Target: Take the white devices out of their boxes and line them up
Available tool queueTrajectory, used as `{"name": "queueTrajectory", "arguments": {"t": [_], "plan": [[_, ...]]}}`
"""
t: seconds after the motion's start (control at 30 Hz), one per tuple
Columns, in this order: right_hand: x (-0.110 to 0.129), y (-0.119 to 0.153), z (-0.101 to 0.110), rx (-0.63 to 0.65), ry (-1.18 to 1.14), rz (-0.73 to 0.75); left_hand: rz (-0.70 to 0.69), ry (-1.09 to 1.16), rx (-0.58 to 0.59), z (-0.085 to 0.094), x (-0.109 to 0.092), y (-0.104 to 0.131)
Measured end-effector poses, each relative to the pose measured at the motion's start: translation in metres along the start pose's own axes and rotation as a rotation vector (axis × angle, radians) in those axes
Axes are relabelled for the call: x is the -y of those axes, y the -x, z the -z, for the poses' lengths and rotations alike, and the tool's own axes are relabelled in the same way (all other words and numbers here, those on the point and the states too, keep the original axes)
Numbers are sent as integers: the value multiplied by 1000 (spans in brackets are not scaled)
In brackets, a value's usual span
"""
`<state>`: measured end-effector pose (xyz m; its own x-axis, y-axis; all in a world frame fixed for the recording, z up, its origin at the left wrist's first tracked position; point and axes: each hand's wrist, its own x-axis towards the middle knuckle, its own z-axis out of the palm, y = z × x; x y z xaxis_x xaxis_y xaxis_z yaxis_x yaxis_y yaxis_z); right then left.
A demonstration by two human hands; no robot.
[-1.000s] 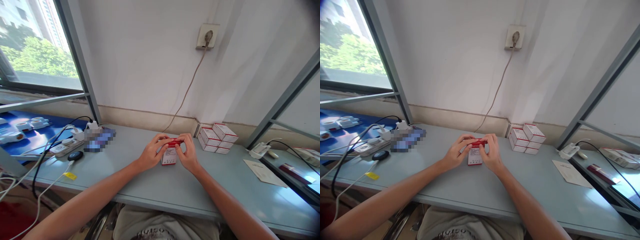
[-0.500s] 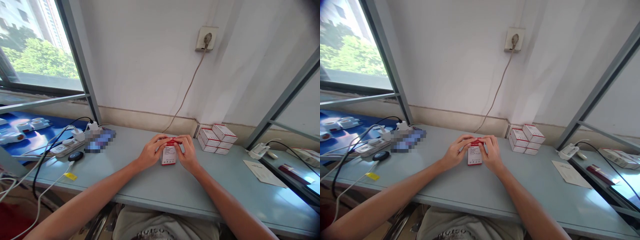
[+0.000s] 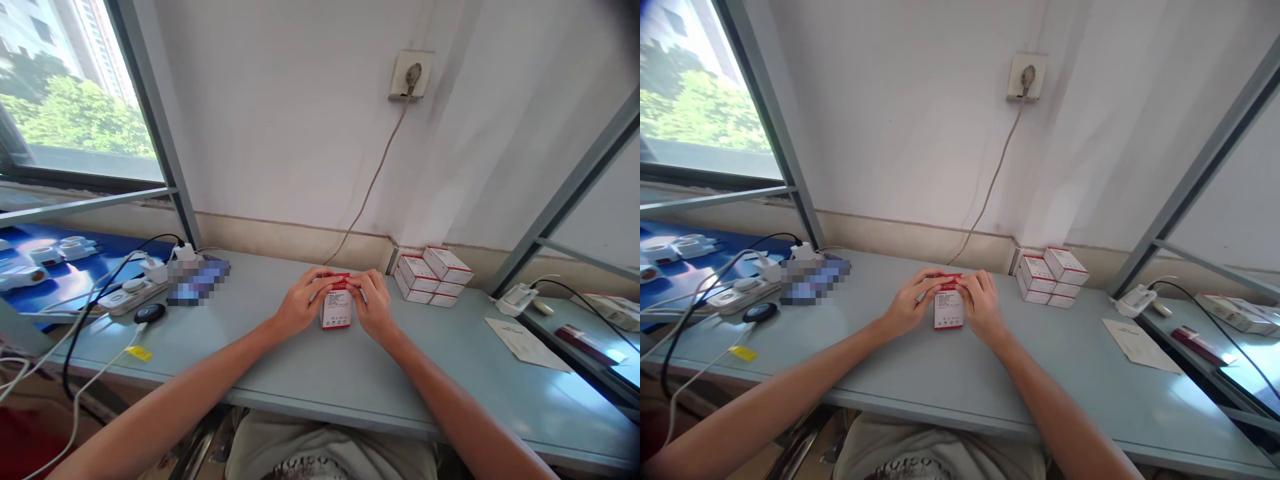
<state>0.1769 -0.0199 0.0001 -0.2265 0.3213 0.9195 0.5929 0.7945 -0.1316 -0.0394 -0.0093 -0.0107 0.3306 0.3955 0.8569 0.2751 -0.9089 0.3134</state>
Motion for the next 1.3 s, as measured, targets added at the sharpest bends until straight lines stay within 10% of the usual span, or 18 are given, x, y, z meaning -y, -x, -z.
{"name": "queueTrajectory", "arguments": {"t": [1.3], "plan": [[0,0,-1,40,-16,-39,-51,-124,-90,3,-9,-7]]}}
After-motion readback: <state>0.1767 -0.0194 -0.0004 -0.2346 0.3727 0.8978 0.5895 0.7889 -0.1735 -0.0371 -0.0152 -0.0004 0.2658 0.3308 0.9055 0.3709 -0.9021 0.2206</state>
